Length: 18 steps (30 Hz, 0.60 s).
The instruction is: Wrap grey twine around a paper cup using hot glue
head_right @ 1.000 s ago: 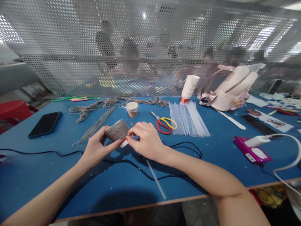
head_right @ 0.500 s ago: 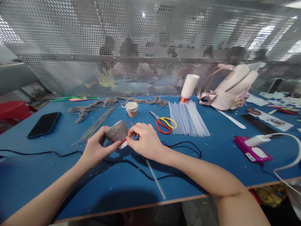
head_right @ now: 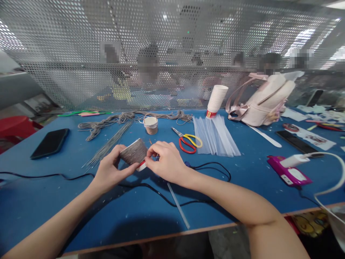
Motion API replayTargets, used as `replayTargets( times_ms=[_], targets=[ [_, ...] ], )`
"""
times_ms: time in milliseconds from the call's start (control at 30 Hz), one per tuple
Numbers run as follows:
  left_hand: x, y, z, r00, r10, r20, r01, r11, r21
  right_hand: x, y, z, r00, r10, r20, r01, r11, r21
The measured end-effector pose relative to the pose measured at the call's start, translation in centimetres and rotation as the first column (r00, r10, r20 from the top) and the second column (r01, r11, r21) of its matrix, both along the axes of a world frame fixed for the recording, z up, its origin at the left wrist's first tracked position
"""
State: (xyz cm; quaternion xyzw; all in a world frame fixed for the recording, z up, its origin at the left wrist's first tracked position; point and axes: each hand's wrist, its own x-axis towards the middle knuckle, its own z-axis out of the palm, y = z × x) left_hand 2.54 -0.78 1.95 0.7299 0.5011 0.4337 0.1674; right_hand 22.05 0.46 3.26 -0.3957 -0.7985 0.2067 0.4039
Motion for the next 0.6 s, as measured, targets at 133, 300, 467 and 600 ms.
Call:
replayTargets(
  times_ms=[133,300,467,600],
  targets=[
    [-0.01,-0.08,0.15,1.000,0.004,-0.019,-0.005,1.000,-0.016,-0.06,0.02,0.02,1.000,-0.009,0.009,0.009,1.000,-0.015],
    [-0.19,-0.04,0.17,1.000,-0.009,-0.013,0.009,1.000,-0.010,0.08,0.30,0.21,0.999,-0.005,-0.034,0.002,0.997,-0.078],
    [-0.31,0.14,-0.12,0.996,-0.040,0.081,0.044,0.998,-0.042,0.54,0.78,0.21,0.979,0.007,-0.202,-0.049,0.978,-0.201],
    [-0.35,0.24,-0.02,0.986,-0.016,0.164,0.029,0.996,-0.080,0.38,0.82,-0.38,0.941,0.052,-0.334,-0.185,0.906,-0.380]
  ],
)
